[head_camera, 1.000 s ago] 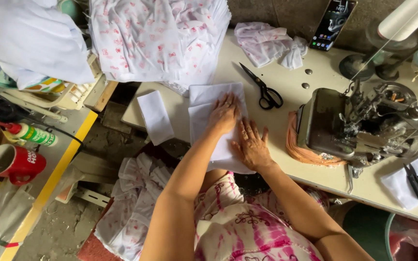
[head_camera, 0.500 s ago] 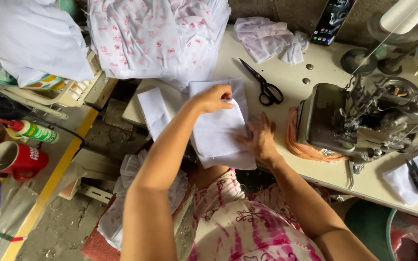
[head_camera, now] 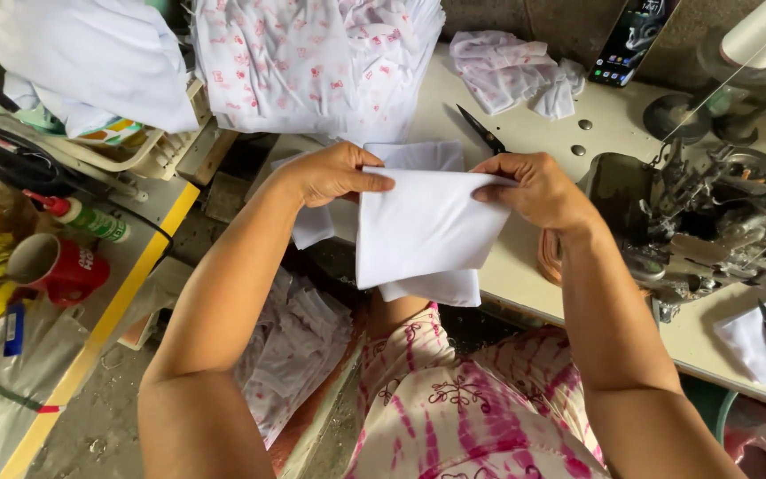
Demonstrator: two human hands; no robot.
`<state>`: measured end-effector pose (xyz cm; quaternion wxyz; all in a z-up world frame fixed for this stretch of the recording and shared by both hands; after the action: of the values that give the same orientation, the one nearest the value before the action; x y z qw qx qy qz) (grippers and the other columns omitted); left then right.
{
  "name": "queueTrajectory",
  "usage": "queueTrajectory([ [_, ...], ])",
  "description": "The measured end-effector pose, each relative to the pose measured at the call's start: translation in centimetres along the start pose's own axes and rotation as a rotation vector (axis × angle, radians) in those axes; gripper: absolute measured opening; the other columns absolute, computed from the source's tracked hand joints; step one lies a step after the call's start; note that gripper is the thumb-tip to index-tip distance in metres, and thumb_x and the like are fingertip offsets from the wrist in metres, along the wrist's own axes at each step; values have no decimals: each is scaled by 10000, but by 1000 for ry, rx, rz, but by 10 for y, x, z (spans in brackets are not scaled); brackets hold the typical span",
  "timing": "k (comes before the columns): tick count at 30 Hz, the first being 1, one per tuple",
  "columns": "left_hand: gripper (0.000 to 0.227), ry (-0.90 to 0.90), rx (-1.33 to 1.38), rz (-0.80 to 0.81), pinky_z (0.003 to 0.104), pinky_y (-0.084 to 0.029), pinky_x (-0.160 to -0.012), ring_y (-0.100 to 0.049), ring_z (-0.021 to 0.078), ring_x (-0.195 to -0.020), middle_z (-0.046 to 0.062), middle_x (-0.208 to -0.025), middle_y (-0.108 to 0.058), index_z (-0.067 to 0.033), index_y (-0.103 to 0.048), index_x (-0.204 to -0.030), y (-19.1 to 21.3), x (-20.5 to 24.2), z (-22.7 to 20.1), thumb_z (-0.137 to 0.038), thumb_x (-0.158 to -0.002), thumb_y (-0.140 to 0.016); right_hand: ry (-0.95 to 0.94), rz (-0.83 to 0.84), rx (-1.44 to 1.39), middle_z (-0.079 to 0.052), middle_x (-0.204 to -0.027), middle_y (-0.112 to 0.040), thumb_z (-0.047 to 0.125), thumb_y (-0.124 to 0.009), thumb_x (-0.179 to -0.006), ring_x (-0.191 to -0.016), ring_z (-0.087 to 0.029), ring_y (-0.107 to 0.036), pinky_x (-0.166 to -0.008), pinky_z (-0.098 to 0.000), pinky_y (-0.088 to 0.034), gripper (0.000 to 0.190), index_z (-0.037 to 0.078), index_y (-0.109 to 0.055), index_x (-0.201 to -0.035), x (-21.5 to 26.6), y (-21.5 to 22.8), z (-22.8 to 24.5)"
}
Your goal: The person uses scissors to trim the edges of a white cloth on a table. They fold the cloth multiple times, smooth it out, and cut along the folded edges to create smaller pieces. The person also handles a stack of similar white cloths with red patterns nearby.
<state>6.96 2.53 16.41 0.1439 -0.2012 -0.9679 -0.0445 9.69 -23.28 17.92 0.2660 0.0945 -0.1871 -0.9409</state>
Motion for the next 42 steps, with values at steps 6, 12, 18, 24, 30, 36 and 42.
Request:
queueTrajectory([
  [6, 185, -247, -433, -205, 277, -449, -681, -526, 138, -780, 42, -835, -632, -97, -788, -904, 19, -4, 12, -156, -748, -870, 58, 42, 222, -109, -895, -754, 38, -782, -807, -863, -188, -674, -842, -365, -527, 196, 55, -765, -1002, -17, 4, -11],
  [12, 327, -533, -1076, -611, 415, -542, -694, -662, 301, -770, 65, -826, -599, -178, -549, -939, -1, -7, 27, -120, -735, -798, 406, -202, 509, 5, -978, -688, 15, -701, -826, -910, -216, -695, -826, -323, -544, 209, 164, -765, -958, -12, 7, -7],
  [18, 161, -784, -1204, -683, 404, -475, -716, -596, 262, -785, 67, -857, -561, -146, -672, -883, -64, 32, 126, -49, -756, -695, 387, -88, 507, -115, -1042, -619, 27, -654, -752, -959, -364, -663, -845, -437, -558, 314, 126, -760, -1031, 54, -44, -68],
  [24, 121, -830, -934, -545, 437, -513, -869, -619, 360, -1094, 79, -1130, -666, -104, -630, -758, -93, 39, 196, -42, -751, -733, 236, 47, 285, -101, -1098, -668, 5, -708, -742, -1001, -358, -692, -854, -434, -559, 285, 174, -786, -957, 106, -69, -126],
  [30, 247, -462, -327, -438, 419, -484, -680, -656, 316, -810, 158, -859, -668, -102, -614, -1019, -54, 32, 185, -220, -845, -743, -56, -240, -20, -87, -778, -680, 98, -746, -879, -714, -136, -596, -680, -287, -534, 160, 74, -696, -1030, 71, -61, -130],
  [36, 465, -46, -457, -828, 506, -559, -766, -706, 422, -898, 219, -917, -714, -49, -581, -1130, -25, -28, 218, -485, -968, -564, -247, -530, 294, -182, -803, -699, 382, -630, -1017, -843, -385, -705, -635, -515, -510, 276, 113, -605, -960, 30, -63, -229],
  [42, 274, 23, -707, -1045, 467, -592, -735, -734, 387, -788, 173, -880, -735, -104, -541, -1137, -43, -38, 204, -346, -1010, -519, -292, -533, 593, -208, -774, -713, 428, -504, -1050, -805, -429, -716, -703, -564, -556, 312, 121, -533, -1002, 23, -79, -192],
])
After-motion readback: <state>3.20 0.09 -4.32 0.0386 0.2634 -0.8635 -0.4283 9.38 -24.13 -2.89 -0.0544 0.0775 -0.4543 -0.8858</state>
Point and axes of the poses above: each hand's wrist, its own x-axis away from the middle knuckle, its own y-axis out of the back of the hand, z = x × y, the point moved 6 cm from there along -x, towards the middle knuckle
